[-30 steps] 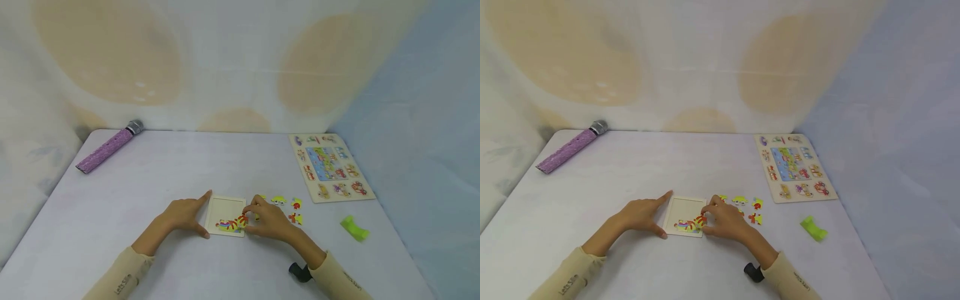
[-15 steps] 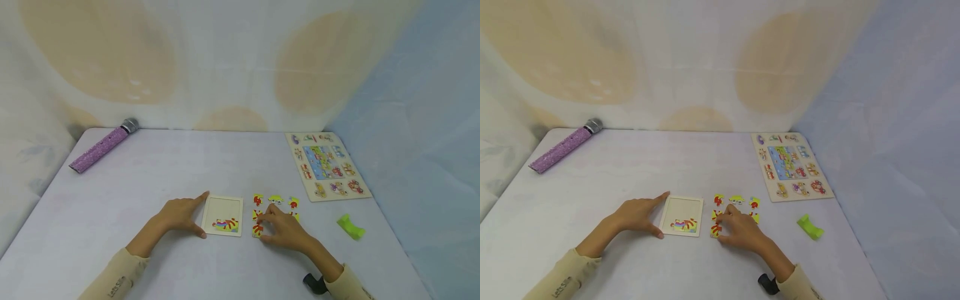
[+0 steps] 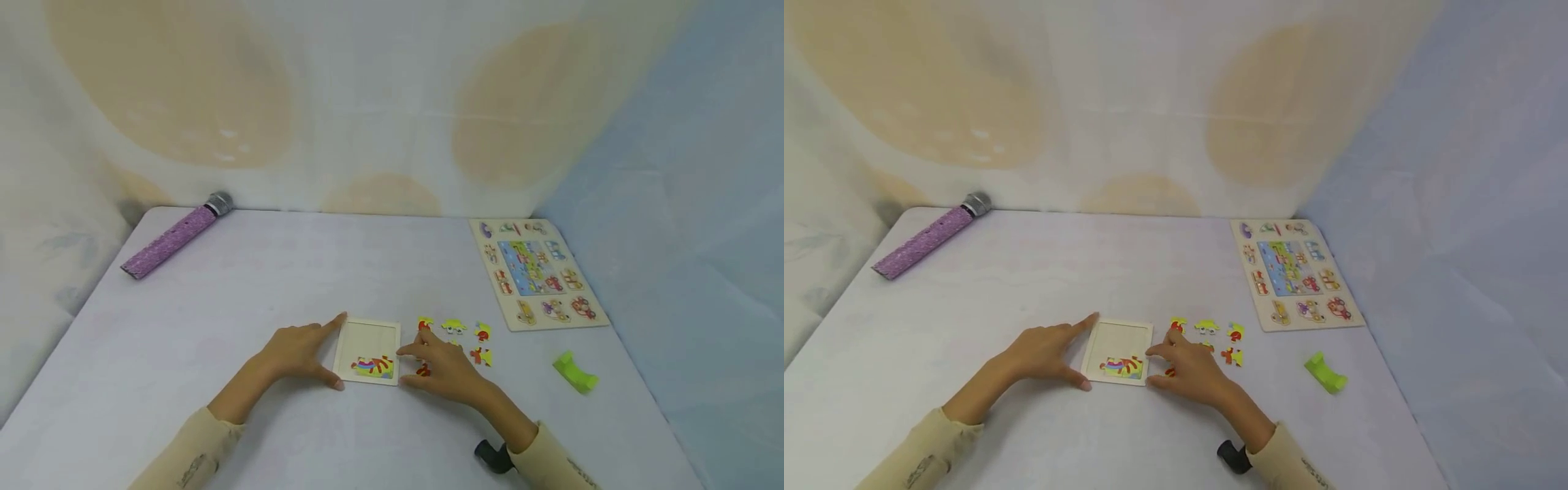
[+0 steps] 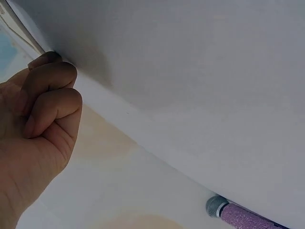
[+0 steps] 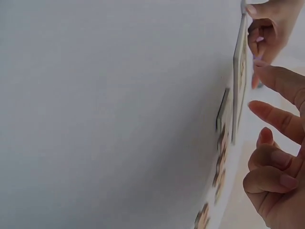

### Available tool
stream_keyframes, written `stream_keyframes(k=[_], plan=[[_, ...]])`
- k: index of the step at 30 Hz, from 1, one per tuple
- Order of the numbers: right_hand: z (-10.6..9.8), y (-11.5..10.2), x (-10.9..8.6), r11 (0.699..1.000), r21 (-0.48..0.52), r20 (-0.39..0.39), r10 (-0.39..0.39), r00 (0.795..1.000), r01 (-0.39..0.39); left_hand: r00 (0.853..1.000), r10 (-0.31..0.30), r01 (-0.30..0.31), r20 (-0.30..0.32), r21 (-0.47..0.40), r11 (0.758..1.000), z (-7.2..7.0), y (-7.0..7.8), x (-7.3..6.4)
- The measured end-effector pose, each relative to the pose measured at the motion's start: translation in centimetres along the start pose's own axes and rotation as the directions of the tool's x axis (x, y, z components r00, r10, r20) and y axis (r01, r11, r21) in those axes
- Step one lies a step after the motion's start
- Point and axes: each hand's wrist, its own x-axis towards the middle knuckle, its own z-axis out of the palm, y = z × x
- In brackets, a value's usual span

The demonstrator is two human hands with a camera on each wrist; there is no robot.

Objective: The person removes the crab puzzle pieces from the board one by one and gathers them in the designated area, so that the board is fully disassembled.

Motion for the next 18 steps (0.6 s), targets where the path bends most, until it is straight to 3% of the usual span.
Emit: stream_keyframes(k=[4, 10, 14, 18], plan=[[0.6, -0.8, 0.9, 1.0, -0.015, 0.025, 0.001, 1.0, -0.001, 0.999, 0.027, -0.026, -0.039, 0.039, 0.999, 0.8, 0.6, -1.3], [1.0, -1.2, 1.3, 0.996, -0.09, 0.029, 0.027, 0.999, -0.024, 0.983, 0.161, -0.153, -0.084, 0.095, 0.984, 2.0, 2.3, -3.1], [1.2, -1.4, 1.5, 0.995, -0.09, 0.025, 0.031, 0.999, -0.029, 0.965, 0.234, -0.213, -0.117, 0.167, 0.963, 2.6, 3.1, -3.4], [1.5, -1.6, 1.7, 0.997, -0.076, 0.021, 0.029, 0.999, -0.027, 0.96, 0.245, -0.211, -0.139, 0.219, 0.953, 3.0, 3.3, -3.4]])
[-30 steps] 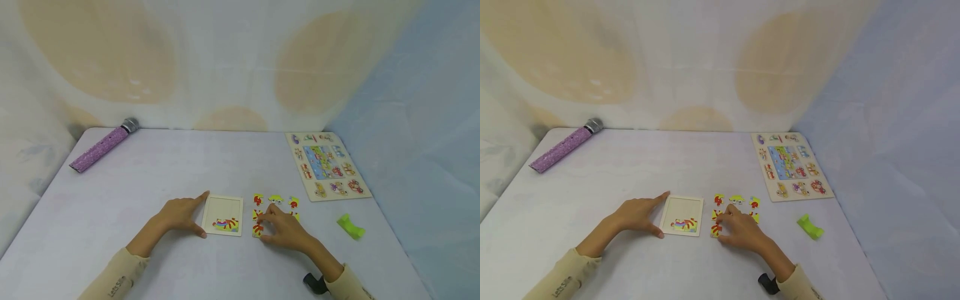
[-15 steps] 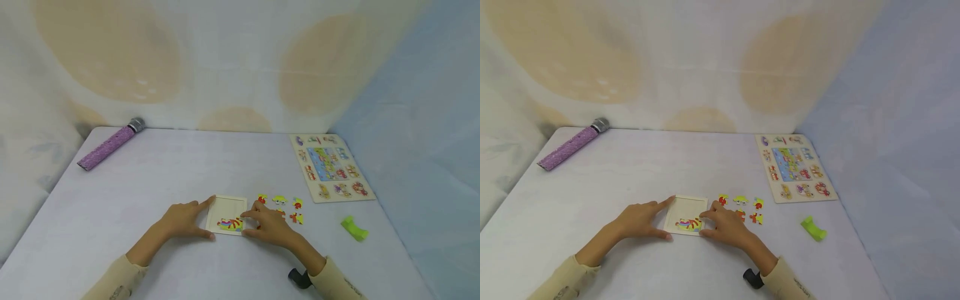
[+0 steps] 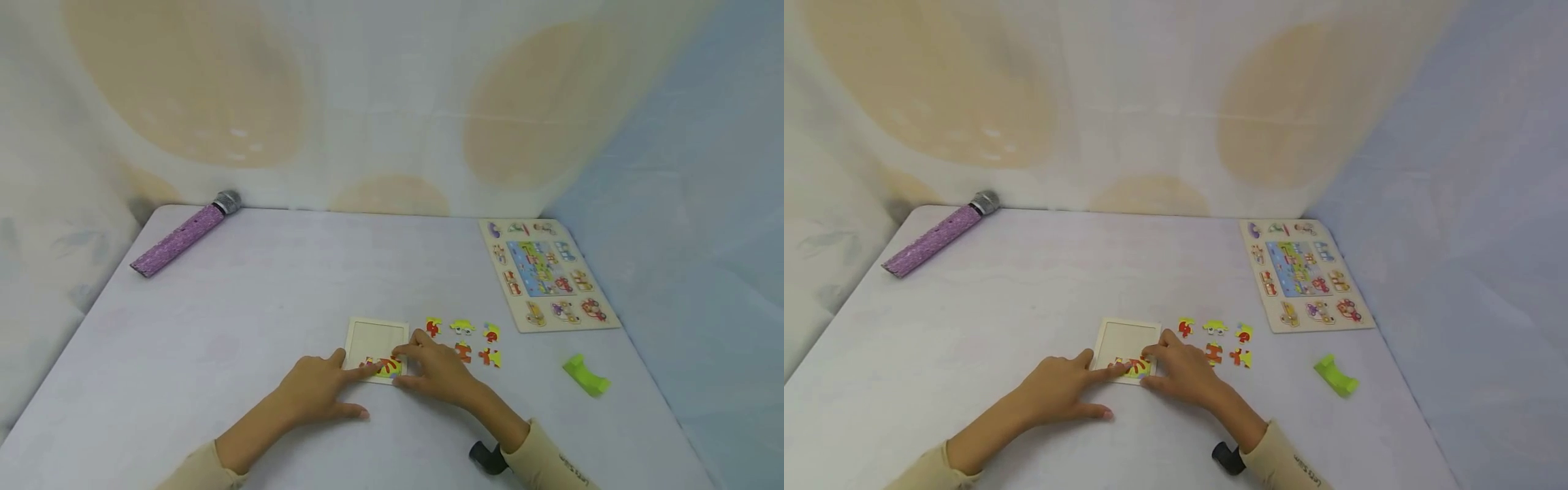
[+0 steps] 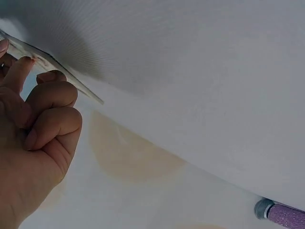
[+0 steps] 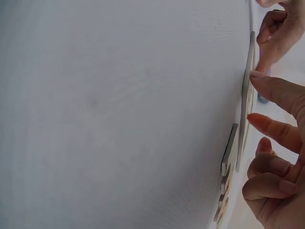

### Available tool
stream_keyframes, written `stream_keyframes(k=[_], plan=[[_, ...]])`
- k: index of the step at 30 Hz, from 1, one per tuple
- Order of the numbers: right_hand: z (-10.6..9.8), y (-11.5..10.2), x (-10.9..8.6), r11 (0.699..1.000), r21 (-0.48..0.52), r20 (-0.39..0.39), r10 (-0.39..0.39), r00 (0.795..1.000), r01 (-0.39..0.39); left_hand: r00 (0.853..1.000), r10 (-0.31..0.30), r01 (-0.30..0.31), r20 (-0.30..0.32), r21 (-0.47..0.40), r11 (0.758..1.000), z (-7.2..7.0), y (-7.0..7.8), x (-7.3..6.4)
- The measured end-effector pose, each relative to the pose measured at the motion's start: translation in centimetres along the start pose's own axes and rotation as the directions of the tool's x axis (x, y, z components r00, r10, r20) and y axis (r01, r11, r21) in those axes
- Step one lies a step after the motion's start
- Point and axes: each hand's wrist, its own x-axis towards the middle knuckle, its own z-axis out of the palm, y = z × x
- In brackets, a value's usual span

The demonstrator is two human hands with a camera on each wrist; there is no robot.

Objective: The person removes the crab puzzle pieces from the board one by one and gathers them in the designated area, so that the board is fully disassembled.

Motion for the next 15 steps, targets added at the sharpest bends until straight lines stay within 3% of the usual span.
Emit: stream_keyframes(k=[8, 15], plan=[[0.28, -0.29, 0.3, 0.998, 0.064, 0.011, 0.014, 1.0, -0.015, 0.999, -0.032, 0.032, -0.016, -0.001, 0.999, 0.55, 0.4, -0.24], [0.37, -0.49, 0.6, 0.993, 0.112, 0.019, 0.041, 0.999, -0.043, 0.999, -0.039, 0.039, -0.02, 0.012, 0.999, 0.12, 0.8, -0.14]])
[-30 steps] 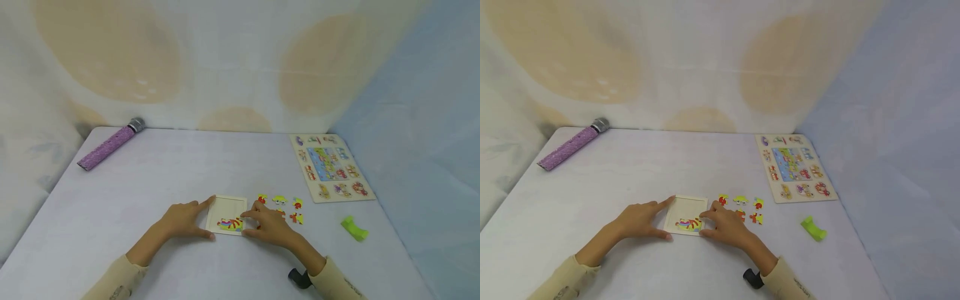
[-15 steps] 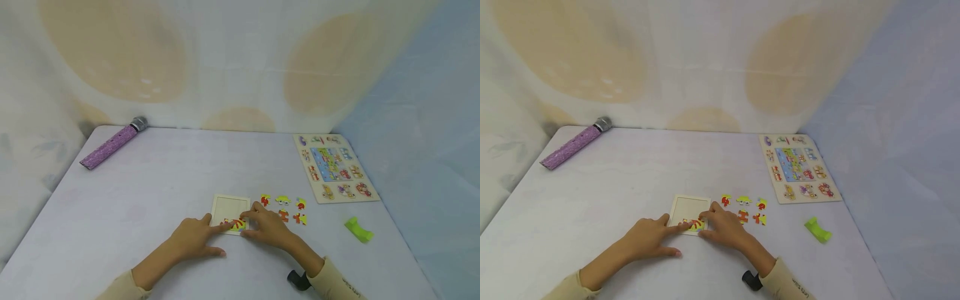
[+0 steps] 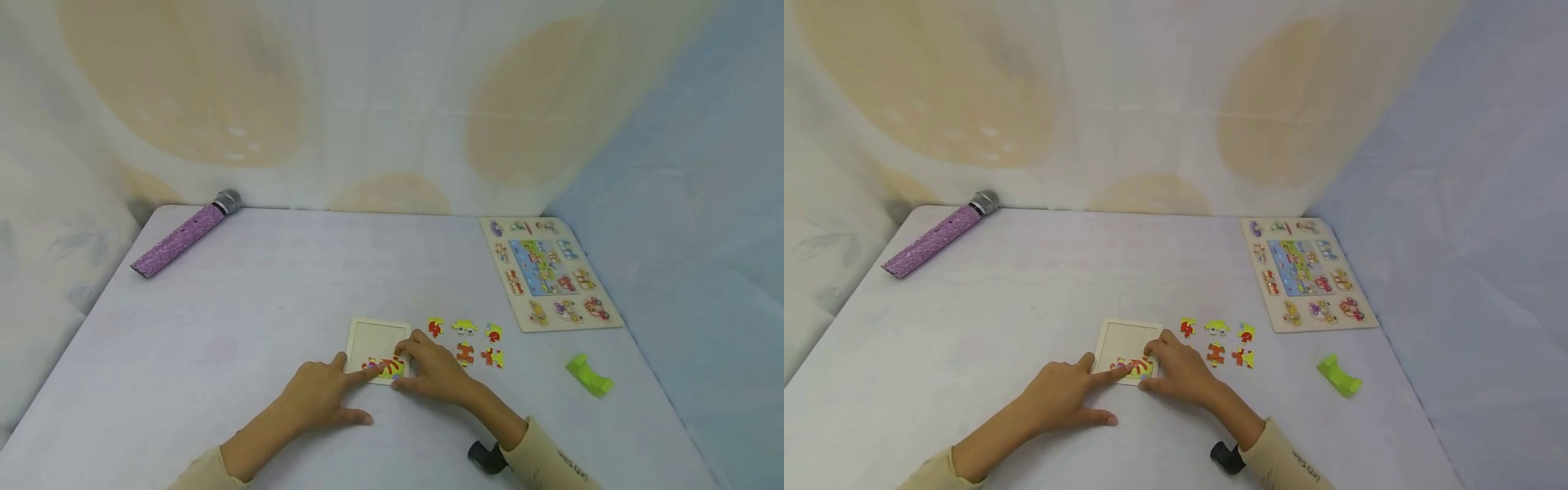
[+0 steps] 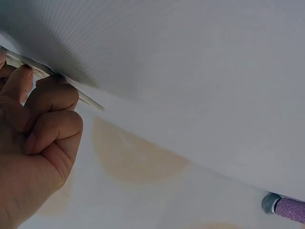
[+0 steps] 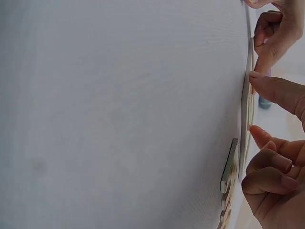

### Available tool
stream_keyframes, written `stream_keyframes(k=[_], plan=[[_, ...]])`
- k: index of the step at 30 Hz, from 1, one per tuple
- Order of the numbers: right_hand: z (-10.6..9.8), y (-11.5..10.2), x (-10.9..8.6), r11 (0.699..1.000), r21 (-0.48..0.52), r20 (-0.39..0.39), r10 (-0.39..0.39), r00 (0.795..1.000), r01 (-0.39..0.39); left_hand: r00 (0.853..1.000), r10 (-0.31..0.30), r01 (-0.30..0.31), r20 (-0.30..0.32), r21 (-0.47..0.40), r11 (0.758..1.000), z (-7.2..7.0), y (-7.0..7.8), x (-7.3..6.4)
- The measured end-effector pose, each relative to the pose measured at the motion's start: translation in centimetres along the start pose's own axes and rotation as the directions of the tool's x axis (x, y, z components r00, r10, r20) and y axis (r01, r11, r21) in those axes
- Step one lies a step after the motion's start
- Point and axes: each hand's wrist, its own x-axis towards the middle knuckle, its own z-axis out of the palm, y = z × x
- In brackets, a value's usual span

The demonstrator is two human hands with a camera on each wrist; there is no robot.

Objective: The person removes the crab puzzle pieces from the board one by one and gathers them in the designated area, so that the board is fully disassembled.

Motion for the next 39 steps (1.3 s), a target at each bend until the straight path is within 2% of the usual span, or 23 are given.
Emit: stream_keyframes(k=[6, 8, 13, 16, 22, 28, 33, 39], plan=[[0.0, -0.2, -0.1, 0.994, 0.109, -0.042, 0.024, 0.999, -0.02, 1.0, 0.008, -0.008, 0.004, 0.004, 1.0, -0.4, 0.2, 0.1], [-0.1, -0.2, -0.1, 0.994, 0.111, -0.06, 0.03, 0.998, -0.023, 1.0, 0.007, -0.007, 0.007, 0.001, 1.0, -0.5, 0.2, 0.1], [0.0, -0.1, -0.3, 0.999, 0.013, -0.1, 0.032, 0.994, -0.031, 1.0, 0.004, -0.004, 0.005, -0.021, 1.0, -0.3, 0.1, -0.1], [0.0, 0.2, -0.5, 1.0, -0.005, -0.116, 0.03, 0.993, -0.031, 1.0, 0.005, -0.005, 0.002, -0.027, 1.0, -0.1, 0.0, -0.1], [0.1, 0.3, -0.6, 1.0, -0.024, -0.095, 0.012, 0.995, -0.014, 0.999, 0.012, -0.01, 0.037, -0.048, 0.999, 0.2, -0.7, 0.2], [0.2, 0.5, -0.5, 0.993, -0.11, -0.081, -0.044, 0.996, 0.035, 0.999, 0.021, -0.019, 0.03, -0.072, 0.997, -0.2, -1.2, 0.4], [0.2, 0.5, -0.2, 0.978, -0.196, -0.086, -0.094, 0.992, 0.076, 0.999, -0.032, 0.034, 0.023, -0.088, 0.996, -0.9, -2.1, 0.9], [0.1, 0.0, -0.1, 0.952, -0.287, -0.087, -0.138, 0.987, 0.108, 0.992, -0.11, 0.115, 0.053, -0.104, 0.988, -1.3, -3.9, 1.9]])
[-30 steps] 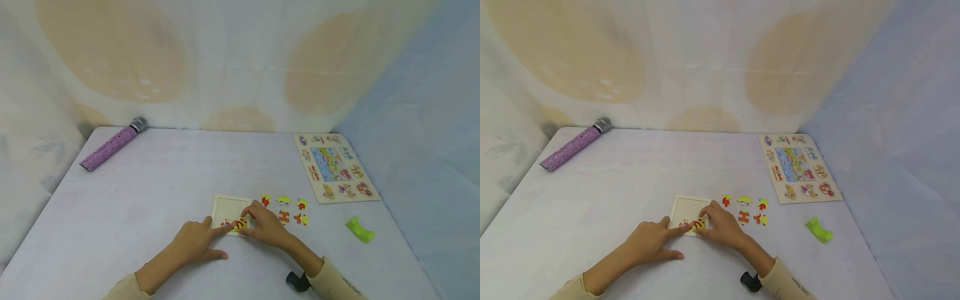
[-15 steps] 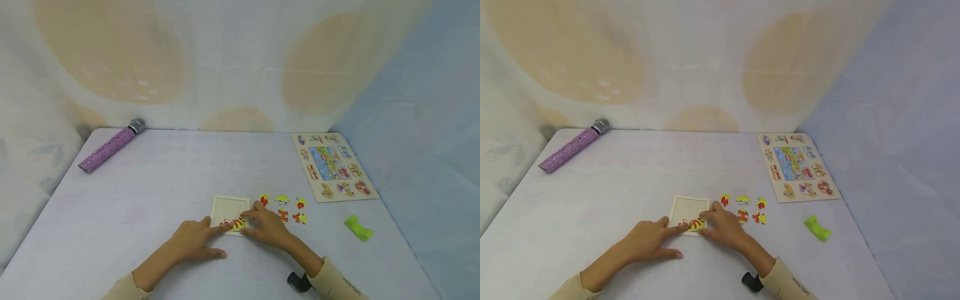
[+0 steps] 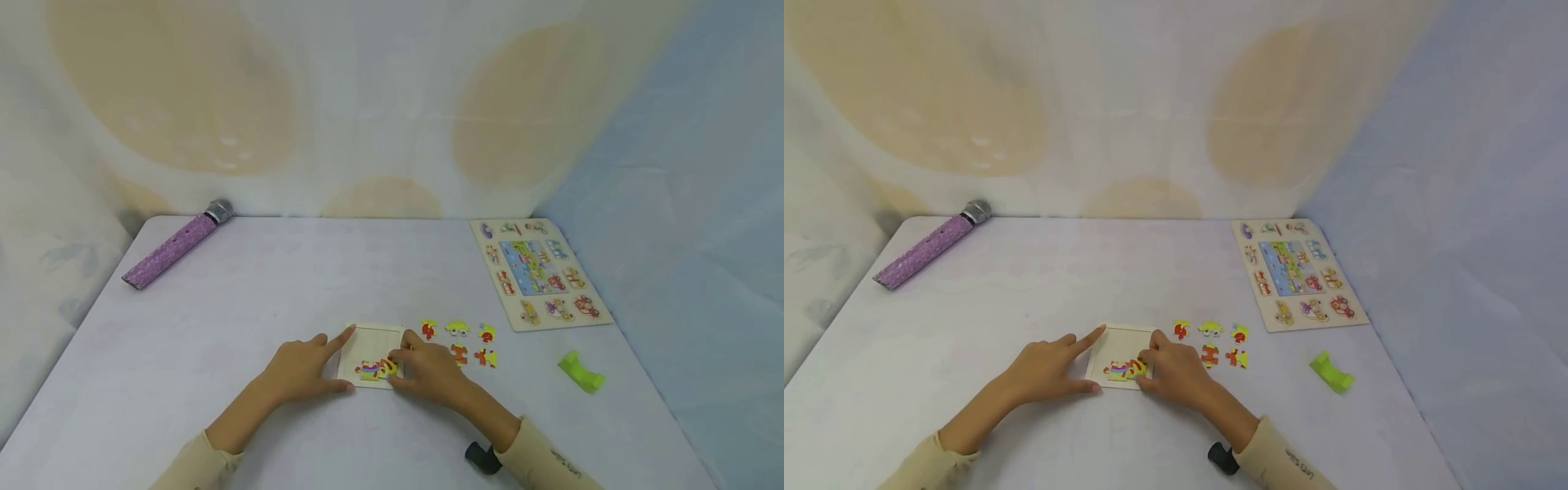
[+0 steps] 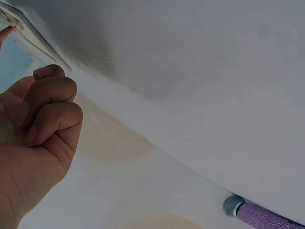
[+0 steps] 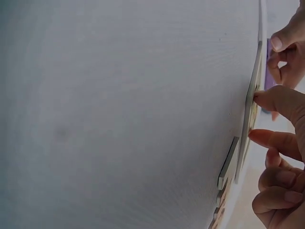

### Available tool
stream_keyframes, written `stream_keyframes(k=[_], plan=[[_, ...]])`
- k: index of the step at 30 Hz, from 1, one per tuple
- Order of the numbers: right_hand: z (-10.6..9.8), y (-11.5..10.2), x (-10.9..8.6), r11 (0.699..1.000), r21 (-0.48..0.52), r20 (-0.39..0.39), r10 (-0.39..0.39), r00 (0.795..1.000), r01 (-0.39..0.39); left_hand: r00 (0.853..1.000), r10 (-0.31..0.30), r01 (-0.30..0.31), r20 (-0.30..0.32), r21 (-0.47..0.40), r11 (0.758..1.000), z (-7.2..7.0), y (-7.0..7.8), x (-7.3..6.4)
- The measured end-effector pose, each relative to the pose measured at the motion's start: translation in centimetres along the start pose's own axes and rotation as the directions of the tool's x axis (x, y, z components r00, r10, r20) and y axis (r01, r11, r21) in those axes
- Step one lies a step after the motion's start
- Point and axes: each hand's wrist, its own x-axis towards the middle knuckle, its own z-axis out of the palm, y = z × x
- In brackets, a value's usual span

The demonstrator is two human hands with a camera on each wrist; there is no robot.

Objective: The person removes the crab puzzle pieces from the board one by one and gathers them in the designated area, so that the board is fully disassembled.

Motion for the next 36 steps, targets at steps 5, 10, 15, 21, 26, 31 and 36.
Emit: stream_keyframes(k=[5, 10, 15, 21, 26, 31, 36], plan=[[-0.1, -0.1, 0.0, 0.999, -0.023, -0.029, -0.027, 0.999, 0.026, 0.998, -0.033, 0.035, 0.056, -0.035, 0.999, 0.1, -1.0, 0.9], [-0.1, 0.1, 0.0, 0.999, -0.037, -0.066, -0.034, 0.997, 0.031, 0.996, -0.035, 0.04, 0.085, -0.058, 0.998, 0.0, -1.2, 1.5], [-1.2, 1.1, -1.2, 0.999, -0.036, -0.15, -0.023, 0.988, 0.017, 0.993, -0.042, 0.049, 0.112, -0.061, 0.997, -0.2, -1.0, 1.7], [-2.3, 3.6, -4.2, 0.999, -0.019, -0.22, 0.025, 0.975, -0.03, 0.991, -0.053, 0.058, 0.12, -0.041, 0.997, -0.4, -1.1, 1.7], [-2.4, 5.5, -6.5, 0.997, -0.052, -0.225, 0.052, 0.973, -0.065, 0.991, -0.05, 0.055, 0.123, -0.036, 0.998, -0.4, -1.3, 1.7], [-2.8, 6.3, -8.0, 0.989, -0.08, -0.133, 0.115, 0.984, -0.126, 0.991, -0.049, 0.054, 0.122, -0.038, 0.998, -0.2, -1.3, 1.8], [-3.0, 6.6, -8.4, 0.982, -0.071, -0.038, 0.172, 0.984, -0.174, 0.993, -0.035, 0.041, 0.114, -0.046, 0.998, -0.1, -1.3, 1.9]])
